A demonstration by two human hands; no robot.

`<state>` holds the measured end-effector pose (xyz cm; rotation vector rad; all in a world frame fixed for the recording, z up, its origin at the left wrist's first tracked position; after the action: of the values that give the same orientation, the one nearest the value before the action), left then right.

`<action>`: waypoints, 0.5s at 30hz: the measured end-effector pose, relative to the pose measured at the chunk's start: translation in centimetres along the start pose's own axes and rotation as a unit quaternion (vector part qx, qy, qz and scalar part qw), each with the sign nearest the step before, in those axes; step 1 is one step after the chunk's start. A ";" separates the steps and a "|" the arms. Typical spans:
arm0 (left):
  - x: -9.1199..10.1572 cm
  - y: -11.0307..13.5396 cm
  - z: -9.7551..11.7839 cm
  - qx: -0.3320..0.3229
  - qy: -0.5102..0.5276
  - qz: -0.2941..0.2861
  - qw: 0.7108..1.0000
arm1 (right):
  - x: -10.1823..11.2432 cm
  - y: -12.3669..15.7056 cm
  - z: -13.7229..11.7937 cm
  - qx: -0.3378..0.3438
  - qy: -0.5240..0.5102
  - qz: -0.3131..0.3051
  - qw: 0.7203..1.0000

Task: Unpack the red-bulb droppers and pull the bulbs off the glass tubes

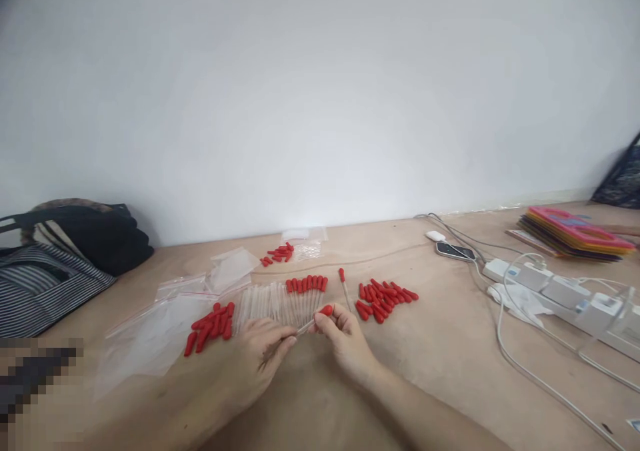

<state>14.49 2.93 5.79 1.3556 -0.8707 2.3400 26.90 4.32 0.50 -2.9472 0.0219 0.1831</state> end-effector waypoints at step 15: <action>0.3 3.2 0.0 -0.001 -0.048 -0.115 0.992 | -2.7 3.8 -4.5 0.379 0.424 -0.152 0.808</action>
<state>12.62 0.51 4.93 1.4918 -0.7008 2.1139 24.64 -0.26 4.52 -1.9576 -0.2022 -0.9576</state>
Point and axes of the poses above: each hand's wrist, its own y-axis away from the middle knuckle, its own x-axis out of the back of the hand, z = x × y, the point moved 8 cm from there along -y, towards the middle knuckle, and after that the axes turned 3 degrees about x, right-handed, at the moved point
